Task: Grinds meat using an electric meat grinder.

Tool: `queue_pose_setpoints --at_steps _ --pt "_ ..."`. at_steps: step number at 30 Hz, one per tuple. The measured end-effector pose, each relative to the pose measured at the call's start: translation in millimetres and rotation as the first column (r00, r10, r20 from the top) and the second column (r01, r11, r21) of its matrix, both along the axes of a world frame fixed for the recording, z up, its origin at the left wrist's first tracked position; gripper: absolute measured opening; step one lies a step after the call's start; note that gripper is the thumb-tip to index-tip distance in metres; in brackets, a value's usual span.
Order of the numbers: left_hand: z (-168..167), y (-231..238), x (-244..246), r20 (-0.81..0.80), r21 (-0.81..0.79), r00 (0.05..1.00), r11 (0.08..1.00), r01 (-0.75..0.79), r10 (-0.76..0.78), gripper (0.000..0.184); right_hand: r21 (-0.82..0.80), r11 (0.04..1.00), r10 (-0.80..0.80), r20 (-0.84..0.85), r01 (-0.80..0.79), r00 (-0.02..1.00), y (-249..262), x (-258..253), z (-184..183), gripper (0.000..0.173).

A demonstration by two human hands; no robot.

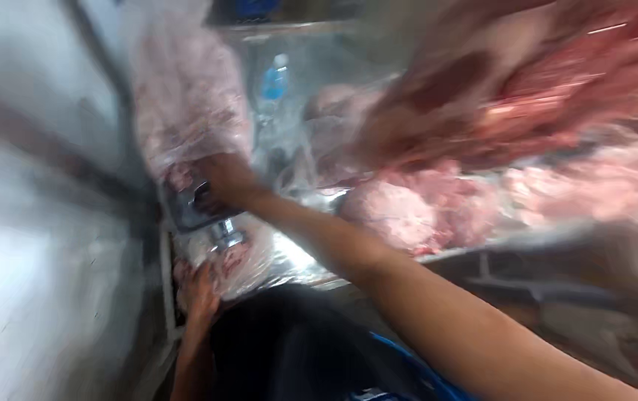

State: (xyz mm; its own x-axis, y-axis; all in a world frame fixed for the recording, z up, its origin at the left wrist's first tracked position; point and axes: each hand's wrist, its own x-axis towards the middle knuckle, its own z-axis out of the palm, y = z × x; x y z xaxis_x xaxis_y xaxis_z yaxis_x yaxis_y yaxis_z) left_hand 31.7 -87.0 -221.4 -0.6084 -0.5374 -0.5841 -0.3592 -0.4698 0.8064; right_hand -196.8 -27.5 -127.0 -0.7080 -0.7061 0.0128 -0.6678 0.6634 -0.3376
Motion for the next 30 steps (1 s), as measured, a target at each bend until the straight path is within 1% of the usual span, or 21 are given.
queue_pose_setpoints --at_steps 1,3,4,7,10,12,14,16,18,21,23,25,27,28,30 --pt "-0.8 0.8 -1.0 -0.02 0.013 0.999 0.999 0.029 -0.029 0.036 -0.005 0.999 -0.037 -0.036 0.037 0.999 2.2 -1.0 4.8 0.046" --pt "2.1 -0.9 1.0 -0.018 0.005 0.992 0.992 0.126 -0.126 0.034 -0.104 0.987 -0.129 -0.078 0.121 0.989 6.1 -0.9 4.9 0.03" --pt "2.7 -3.5 0.8 -0.017 -0.004 0.988 0.988 0.155 -0.155 0.034 -0.145 0.979 -0.158 -0.119 0.141 0.98 4.8 -2.7 3.3 0.025" --pt "-1.6 -13.7 -3.0 -0.016 0.011 0.983 0.983 0.185 -0.185 0.025 -0.199 0.965 -0.222 -0.268 0.171 0.938 -2.2 -7.5 0.2 0.028" --pt "-10.2 -25.3 -5.0 -0.015 0.001 0.979 0.98 0.201 -0.201 0.017 -0.2 0.965 -0.22 -0.279 0.167 0.935 0.5 1.1 -3.1 0.035" --pt "-11.1 -28.8 -7.3 -0.007 -0.011 0.978 0.978 0.207 -0.207 0.018 -0.222 0.966 -0.197 -0.298 0.133 0.934 2.6 8.6 -12.2 0.039" --pt "-9.9 -27.5 -10.7 -0.024 -0.01 0.98 0.981 0.195 -0.196 0.018 -0.208 0.965 -0.208 -0.233 0.161 0.95 7.6 8.1 -11.7 0.038" --pt "-7.2 -27.4 -12.9 -0.04 0.007 0.981 0.981 0.193 -0.192 0.017 -0.188 0.953 -0.262 -0.12 0.238 0.957 8.0 2.7 -3.7 0.034" --pt "-7.1 -27.9 -11.7 -0.036 0.007 0.98 0.981 0.194 -0.194 0.017 -0.142 0.949 -0.289 -0.035 0.282 0.957 6.0 -1.2 6.3 0.035" --pt "-10.2 -25.1 -9.5 0.05 -0.04 0.982 0.982 0.184 -0.182 0.023 -0.069 0.95 -0.302 0.056 0.305 0.952 4.2 0.9 13.8 0.037" --pt "-14.4 -24.8 -10.2 0.08 -0.034 0.989 0.991 0.128 -0.125 0.025 -0.046 0.943 -0.322 0.142 0.331 0.936 3.7 0.7 19.1 0.036" --pt "-16.6 -23.3 -10.2 0.061 0.005 0.996 0.998 0.069 -0.069 0.021 -0.028 0.943 -0.317 0.226 0.332 0.921 3.8 -5.5 26.8 0.033" --pt "-13.8 -19.8 -9.5 0.067 -0.012 0.997 0.999 0.037 -0.036 0.017 -0.031 0.951 -0.285 0.296 0.308 0.912 2.0 -15.7 30.8 0.028" --pt "-10.3 -17.3 -10.5 0.07 -0.023 0.997 0.999 0.036 -0.035 0.015 -0.029 0.957 -0.265 0.312 0.288 0.912 -0.3 -21.1 30.2 0.026" --pt "-4.8 -12.5 -12.9 0.064 -0.007 0.997 0.999 0.036 -0.035 0.016 -0.021 0.964 -0.248 0.278 0.264 0.928 -4.3 -27.7 25.4 0.025"
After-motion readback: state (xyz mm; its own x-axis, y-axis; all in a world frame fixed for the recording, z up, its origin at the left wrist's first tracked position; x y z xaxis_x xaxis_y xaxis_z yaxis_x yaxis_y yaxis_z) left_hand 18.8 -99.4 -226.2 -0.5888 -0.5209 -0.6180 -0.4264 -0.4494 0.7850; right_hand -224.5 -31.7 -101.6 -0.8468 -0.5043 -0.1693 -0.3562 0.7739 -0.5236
